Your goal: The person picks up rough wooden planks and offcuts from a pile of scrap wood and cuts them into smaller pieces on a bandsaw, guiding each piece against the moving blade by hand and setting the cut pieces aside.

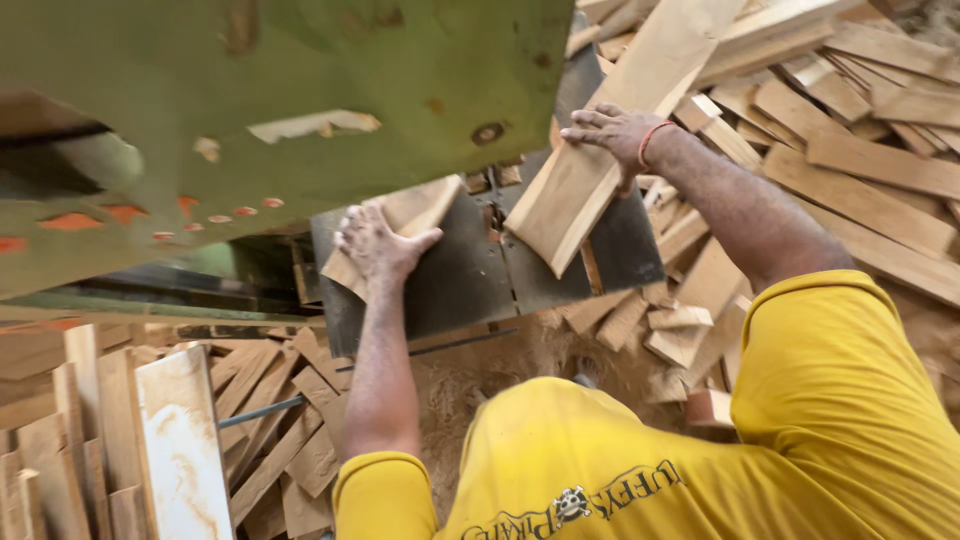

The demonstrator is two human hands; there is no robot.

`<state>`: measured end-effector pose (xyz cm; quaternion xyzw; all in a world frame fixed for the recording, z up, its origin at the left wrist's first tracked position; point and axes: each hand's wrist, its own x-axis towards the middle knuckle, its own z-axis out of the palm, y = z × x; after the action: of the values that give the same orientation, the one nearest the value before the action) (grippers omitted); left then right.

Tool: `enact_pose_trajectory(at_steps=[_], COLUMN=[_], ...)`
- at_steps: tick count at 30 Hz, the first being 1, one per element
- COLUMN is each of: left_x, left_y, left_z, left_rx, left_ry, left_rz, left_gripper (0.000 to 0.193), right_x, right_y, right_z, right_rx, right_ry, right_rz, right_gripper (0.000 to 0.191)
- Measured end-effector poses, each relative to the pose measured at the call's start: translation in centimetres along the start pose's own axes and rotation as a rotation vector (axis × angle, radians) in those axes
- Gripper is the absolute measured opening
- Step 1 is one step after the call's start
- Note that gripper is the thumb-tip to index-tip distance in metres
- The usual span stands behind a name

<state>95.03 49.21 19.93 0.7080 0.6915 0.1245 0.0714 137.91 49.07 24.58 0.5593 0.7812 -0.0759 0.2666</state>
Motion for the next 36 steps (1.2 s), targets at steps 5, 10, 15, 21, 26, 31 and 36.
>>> enact_pose_trajectory(at_steps=[5,10,15,21,26,31,36], left_x=[-1.3,-4.3,-7.8,-9.2,-10.3,-10.2,-10.6], left_y=[-1.2,-4.1,-5.9,-8.1,-11.0,-12.3,-12.5], left_z=[-0.3,-1.9,-3.1,-4.2,-5.0,-4.8,-4.2], left_rx=[-0.054,-0.038,-0.092,-0.156,-0.134,-0.095,-0.083], left_ry=[0.094,0.025,0.006,0.013,0.004,-0.026,-0.041], left_rz=[0.044,0.121,0.103,0.088,0.115,0.169,0.165], left_gripper=[0.113,0.117,0.115,0.114,0.118,0.122,0.124], right_x=[-4.5,-8.6,-10.9,-11.5,-11.4,-10.9,-11.7], right_y=[-3.9,-8.0,-13.0,-20.1,-25.8,-28.9,-29.2], right_z=[1.5,3.3,4.3,3.8,3.1,3.6,6.2], right_rx=[0.064,0.113,0.154,0.134,0.220,0.342,0.413], right_ry=[-0.054,0.061,0.101,0.128,0.168,0.351,0.498], right_rz=[0.080,0.008,0.060,0.071,0.077,0.028,-0.033], right_gripper=[0.153,0.155,0.147,0.139,0.137,0.127,0.119])
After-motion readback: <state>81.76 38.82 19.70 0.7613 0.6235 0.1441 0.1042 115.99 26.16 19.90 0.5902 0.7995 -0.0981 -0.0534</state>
